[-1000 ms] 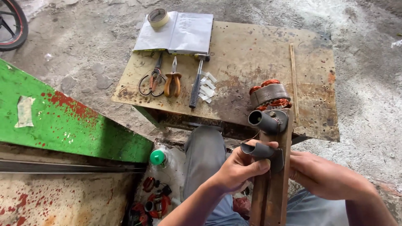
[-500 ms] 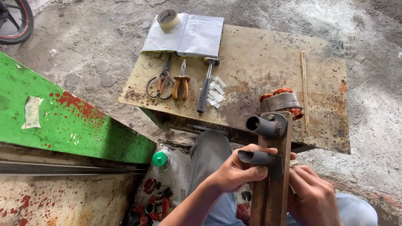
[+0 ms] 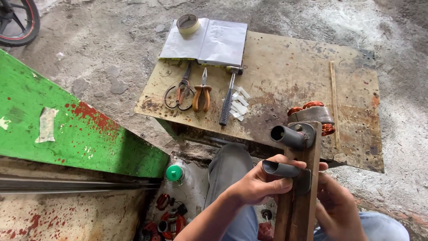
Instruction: Tying and securing copper windings on a motor stator using string and a wooden guide jig
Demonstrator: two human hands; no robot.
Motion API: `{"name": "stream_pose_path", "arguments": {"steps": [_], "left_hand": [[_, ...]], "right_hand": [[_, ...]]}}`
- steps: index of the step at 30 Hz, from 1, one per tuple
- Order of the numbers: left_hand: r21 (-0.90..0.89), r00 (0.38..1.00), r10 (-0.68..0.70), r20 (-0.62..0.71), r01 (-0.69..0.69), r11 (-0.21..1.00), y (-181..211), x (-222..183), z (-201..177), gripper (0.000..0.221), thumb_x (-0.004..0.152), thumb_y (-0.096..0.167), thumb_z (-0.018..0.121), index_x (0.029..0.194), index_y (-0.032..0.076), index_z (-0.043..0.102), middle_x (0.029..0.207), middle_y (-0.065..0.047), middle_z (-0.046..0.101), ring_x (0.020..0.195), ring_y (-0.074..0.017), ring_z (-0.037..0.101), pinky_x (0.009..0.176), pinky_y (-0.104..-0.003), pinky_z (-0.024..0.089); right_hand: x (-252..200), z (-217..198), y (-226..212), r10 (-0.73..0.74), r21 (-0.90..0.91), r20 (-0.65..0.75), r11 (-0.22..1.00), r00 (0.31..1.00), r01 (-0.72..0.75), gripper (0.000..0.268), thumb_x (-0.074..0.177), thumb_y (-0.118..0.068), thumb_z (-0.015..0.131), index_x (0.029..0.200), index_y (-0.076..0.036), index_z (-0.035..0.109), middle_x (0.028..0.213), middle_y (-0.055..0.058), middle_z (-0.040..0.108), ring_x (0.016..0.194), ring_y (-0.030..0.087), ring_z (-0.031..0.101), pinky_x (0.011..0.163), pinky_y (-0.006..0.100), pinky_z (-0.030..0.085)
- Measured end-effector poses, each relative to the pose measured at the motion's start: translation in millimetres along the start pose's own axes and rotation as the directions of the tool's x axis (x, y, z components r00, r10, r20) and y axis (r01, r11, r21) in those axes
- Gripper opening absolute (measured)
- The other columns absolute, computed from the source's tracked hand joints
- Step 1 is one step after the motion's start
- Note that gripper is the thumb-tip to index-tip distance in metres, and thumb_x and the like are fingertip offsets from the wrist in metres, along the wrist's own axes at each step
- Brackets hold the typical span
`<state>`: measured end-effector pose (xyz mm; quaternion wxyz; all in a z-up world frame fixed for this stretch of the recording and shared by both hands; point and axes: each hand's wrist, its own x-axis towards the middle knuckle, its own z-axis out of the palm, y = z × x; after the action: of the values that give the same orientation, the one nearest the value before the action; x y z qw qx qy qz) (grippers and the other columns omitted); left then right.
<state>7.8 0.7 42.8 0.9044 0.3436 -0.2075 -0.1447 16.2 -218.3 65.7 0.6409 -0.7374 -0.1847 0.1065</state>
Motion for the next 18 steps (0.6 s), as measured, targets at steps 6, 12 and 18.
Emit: {"name": "stream_pose_path", "arguments": {"steps": [6,12,18], "left_hand": [[-0.012,1.000,0.015,0.005,-0.015,1.000,-18.0,13.4,-3.9,0.047,0.105,0.035,0.068,0.144,0.010,0.055,0.153,-0.019,0.056,0.148,-0.0268,0.052,0.122,-0.039,0.046],[-0.143,0.994,0.038,0.102,-0.023,0.989,-3.9,24.1,8.0,0.035,0.108,0.023,0.067,0.141,0.015,0.057,0.161,-0.032,0.043,0.155,-0.0389,0.044,0.128,-0.047,0.043],[-0.202,0.980,0.038,0.196,0.002,0.979,-9.4,33.9,6.3,0.035,0.111,0.022,0.065,0.145,0.018,0.058,0.165,-0.033,0.041,0.162,-0.0414,0.038,0.130,-0.048,0.042]], "right_hand": [[-12.9,26.8,23.7,-0.164,0.043,-0.369,0.980,0.915,0.193,0.046,0.070,-0.015,0.083,0.106,-0.014,0.055,0.137,0.015,0.065,0.093,0.018,0.077,0.061,0.023,0.063],[-8.2,49.6,10.5,-0.158,-0.167,-0.595,0.983,0.788,0.071,0.036,0.080,-0.007,0.073,0.115,-0.001,0.065,0.106,0.012,0.072,0.087,0.013,0.068,0.073,0.023,0.052],[-1.7,34.4,-4.4,-0.009,-0.195,-0.423,0.977,0.906,-0.082,0.053,0.095,-0.033,0.046,0.135,-0.004,0.064,0.114,0.013,0.074,0.111,0.022,0.071,0.087,0.035,0.056]]}}
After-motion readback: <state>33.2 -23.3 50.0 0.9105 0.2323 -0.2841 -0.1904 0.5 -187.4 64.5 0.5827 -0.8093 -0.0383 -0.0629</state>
